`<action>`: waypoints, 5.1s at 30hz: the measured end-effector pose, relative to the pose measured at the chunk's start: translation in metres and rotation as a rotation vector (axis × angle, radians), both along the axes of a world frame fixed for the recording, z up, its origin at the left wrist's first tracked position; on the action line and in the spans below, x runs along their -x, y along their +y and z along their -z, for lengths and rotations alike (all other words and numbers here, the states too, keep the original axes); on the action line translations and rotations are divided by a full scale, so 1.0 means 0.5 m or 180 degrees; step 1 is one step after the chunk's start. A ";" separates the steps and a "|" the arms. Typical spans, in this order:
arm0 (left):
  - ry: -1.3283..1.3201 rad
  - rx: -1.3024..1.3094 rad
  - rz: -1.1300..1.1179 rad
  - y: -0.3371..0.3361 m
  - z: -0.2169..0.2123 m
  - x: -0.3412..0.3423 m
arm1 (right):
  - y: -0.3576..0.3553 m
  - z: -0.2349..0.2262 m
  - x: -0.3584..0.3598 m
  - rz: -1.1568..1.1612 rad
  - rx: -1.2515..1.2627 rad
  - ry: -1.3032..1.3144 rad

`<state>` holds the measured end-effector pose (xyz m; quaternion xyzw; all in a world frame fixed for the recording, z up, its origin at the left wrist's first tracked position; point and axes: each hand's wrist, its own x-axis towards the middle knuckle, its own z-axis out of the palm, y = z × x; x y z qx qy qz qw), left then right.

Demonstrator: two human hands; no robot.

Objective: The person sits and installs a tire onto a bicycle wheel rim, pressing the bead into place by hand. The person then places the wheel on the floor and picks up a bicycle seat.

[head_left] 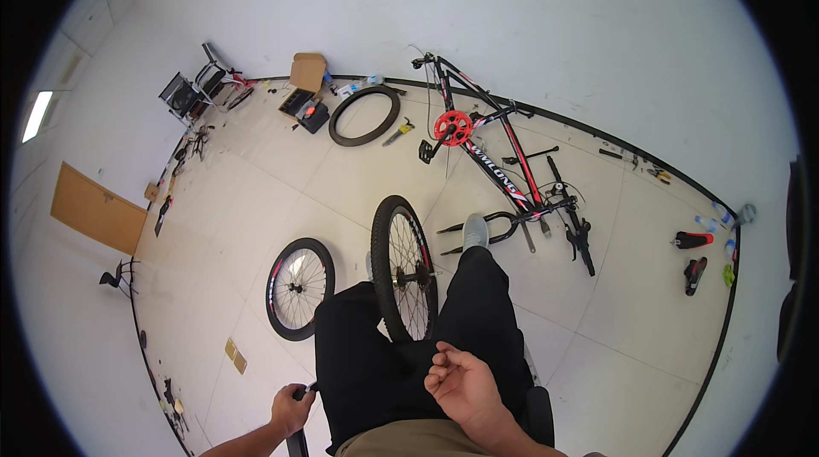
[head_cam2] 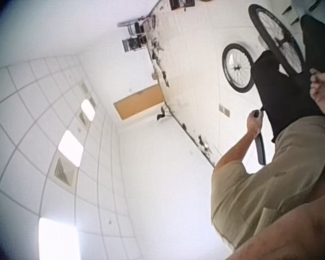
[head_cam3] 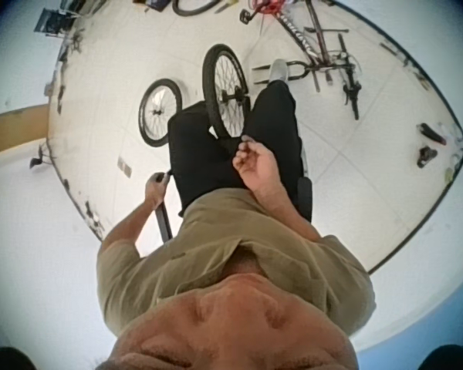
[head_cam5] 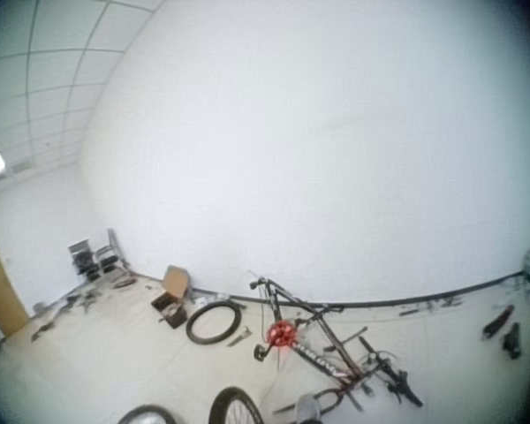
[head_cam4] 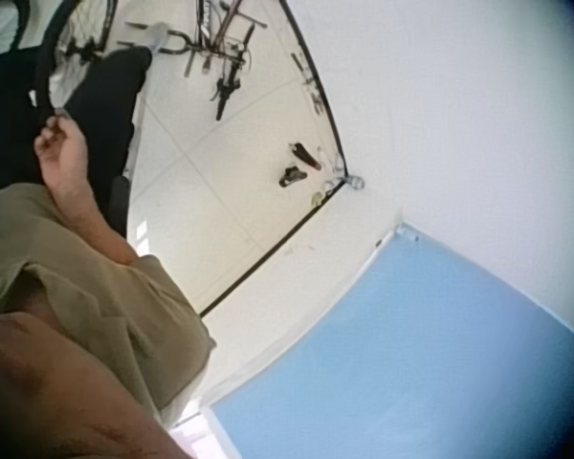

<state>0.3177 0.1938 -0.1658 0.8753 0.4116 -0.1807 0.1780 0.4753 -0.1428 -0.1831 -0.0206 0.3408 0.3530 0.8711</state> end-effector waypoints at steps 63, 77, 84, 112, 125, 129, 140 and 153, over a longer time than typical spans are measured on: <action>-0.0200 0.0257 0.0169 0.029 0.012 0.004 | 0.038 0.024 0.008 0.0024 0.0029 0.0039; -0.0124 0.0329 0.0289 0.029 0.007 0.006 | 0.041 0.028 0.011 0.0066 0.0070 0.0023; -0.0154 0.0285 0.0465 0.044 0.023 0.015 | 0.039 0.031 0.010 0.0049 0.0045 0.0044; -0.0126 0.0353 0.0138 0.037 0.026 0.022 | 0.041 0.033 0.021 0.0058 0.0081 0.0052; -0.0197 0.0268 0.0420 0.036 0.034 0.022 | 0.040 0.043 0.025 0.0056 0.0097 0.0063; -0.0227 0.0262 0.0257 0.031 0.029 0.027 | 0.032 0.039 0.024 0.0043 0.0067 0.0061; -0.0204 -0.0106 0.0237 0.054 0.078 0.041 | 0.021 0.036 0.024 0.0129 -0.0030 -0.0007; 0.0056 -0.0003 0.0027 -0.001 0.009 0.022 | 0.015 0.036 0.023 0.0074 0.0300 0.0007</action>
